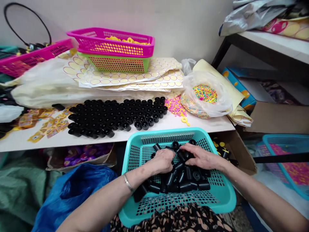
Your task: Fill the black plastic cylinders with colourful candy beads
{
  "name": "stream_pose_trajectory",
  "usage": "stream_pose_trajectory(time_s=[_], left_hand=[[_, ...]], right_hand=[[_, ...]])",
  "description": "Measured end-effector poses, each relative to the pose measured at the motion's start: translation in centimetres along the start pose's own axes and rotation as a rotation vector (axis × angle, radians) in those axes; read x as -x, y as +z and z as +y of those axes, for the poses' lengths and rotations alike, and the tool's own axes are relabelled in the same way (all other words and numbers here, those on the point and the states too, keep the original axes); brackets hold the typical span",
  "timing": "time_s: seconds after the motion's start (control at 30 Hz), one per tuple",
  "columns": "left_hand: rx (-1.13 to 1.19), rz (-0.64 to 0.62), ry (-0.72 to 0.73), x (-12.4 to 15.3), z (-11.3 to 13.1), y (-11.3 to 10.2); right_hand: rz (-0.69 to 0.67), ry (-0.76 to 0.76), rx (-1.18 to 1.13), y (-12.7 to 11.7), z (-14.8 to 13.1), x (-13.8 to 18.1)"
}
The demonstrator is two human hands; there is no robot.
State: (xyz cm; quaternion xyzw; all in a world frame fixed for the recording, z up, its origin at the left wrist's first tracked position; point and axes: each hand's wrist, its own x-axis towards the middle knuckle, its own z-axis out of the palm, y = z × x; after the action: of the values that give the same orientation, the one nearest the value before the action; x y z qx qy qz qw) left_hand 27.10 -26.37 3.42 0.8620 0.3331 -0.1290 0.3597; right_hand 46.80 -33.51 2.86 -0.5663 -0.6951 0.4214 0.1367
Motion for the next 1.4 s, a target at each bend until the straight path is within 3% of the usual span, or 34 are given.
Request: stream_pose_trajectory(time_s=[0.1, 0.2, 0.33, 0.43, 0.53, 0.7, 0.8, 1.0, 1.17, 1.4], left_hand=[[0.118, 0.046, 0.011, 0.9, -1.3, -2.0], [0.413, 0.19, 0.015, 2.2, -2.8, -4.2], [0.731, 0.659, -0.036, 3.8, -5.1, -6.2], [0.597, 1.037, -0.109, 4.8, -7.2, -6.9], [0.433, 1.217, -0.224, 5.5, -9.3, -7.1], [0.359, 1.193, -0.529, 6.0, -12.3, -6.6], [0.379, 1.127, -0.605, 5.8, -13.7, -6.4], [0.441, 1.086, -0.55, 4.9, -15.0, -6.3], [0.459, 1.125, -0.462, 4.7, -15.5, -6.2], [0.536, 1.205, -0.349, 5.6, -16.1, -5.6]], right_hand=[[0.12, 0.026, -0.18, -0.3, -1.1, -0.5], [0.336, -0.077, -0.278, -1.1, -2.8, -2.3], [0.56, -0.238, -0.149, -2.2, -4.6, -6.2], [0.643, -0.217, -0.066, -2.3, -5.1, -9.4], [0.608, -0.185, 0.071, -2.2, -5.5, -11.8], [0.512, -0.153, 0.279, -2.1, -6.6, -14.2], [0.47, -0.08, 0.411, -2.2, -6.9, -15.1], [0.42, 0.073, 0.473, -2.0, -7.0, -15.9], [0.371, 0.039, 0.419, -1.7, -7.0, -15.9], [0.629, -0.059, 0.271, -1.9, -5.0, -14.9]])
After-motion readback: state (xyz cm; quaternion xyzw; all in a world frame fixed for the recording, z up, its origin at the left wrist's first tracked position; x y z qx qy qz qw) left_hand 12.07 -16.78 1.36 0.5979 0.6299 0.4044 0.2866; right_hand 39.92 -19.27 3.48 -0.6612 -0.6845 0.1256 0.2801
